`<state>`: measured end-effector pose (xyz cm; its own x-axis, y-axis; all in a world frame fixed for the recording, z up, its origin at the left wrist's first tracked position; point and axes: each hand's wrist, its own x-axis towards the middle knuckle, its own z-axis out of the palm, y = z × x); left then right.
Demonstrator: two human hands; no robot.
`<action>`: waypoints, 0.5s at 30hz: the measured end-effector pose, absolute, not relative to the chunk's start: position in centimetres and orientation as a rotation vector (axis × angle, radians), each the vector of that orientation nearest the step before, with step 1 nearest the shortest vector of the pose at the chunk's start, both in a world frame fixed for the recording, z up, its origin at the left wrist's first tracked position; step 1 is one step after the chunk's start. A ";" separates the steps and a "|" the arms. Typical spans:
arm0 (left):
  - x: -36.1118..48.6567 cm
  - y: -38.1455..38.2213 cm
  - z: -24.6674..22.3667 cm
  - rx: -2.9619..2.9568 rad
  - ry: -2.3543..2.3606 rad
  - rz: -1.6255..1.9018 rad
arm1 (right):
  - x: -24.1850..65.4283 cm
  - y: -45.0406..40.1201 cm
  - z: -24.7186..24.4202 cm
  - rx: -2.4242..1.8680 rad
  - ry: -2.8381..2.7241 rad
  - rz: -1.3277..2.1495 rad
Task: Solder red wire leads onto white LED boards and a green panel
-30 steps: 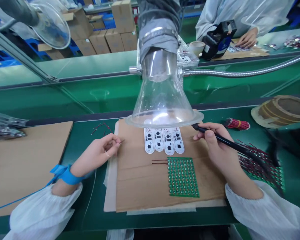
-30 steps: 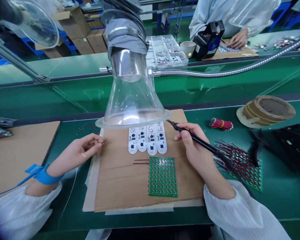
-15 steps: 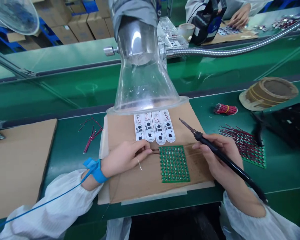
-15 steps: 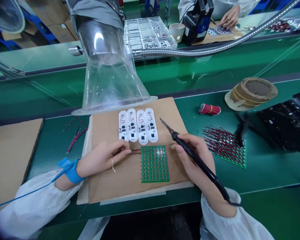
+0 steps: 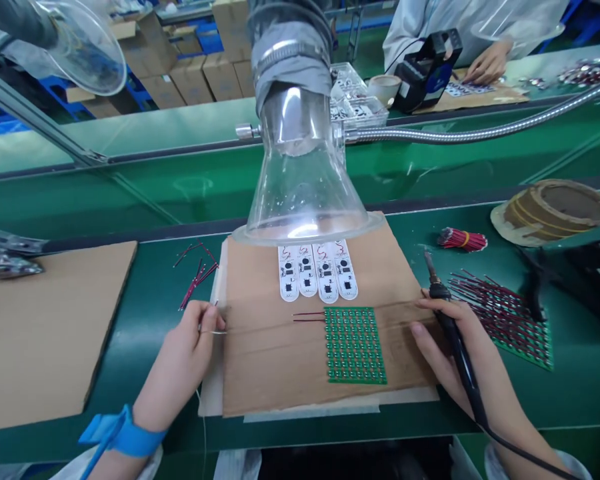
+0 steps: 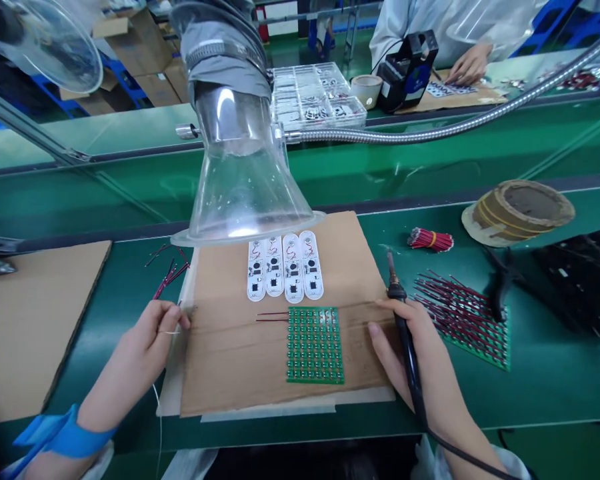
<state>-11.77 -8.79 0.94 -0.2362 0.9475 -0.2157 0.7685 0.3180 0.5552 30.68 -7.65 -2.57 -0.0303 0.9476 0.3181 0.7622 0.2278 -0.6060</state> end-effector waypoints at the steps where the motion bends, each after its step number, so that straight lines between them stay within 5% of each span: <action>1: -11.4 -8.8 0.8 1.463 2.081 0.505 | 30.4 -7.8 -2.0 -1.599 -1.779 0.398; 8: -11.2 -6.3 0.5 1.352 2.053 0.822 | 29.2 -6.8 1.7 -1.593 -1.602 0.457; 15: -12.4 4.4 1.0 1.421 1.988 0.916 | 27.8 4.3 0.4 -1.355 -1.619 0.481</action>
<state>-12.38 4.44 0.99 -0.3098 0.9503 -0.0304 0.5942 0.2185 0.7741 27.79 4.31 0.42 0.0507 0.9140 0.4026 0.5465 0.3120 -0.7772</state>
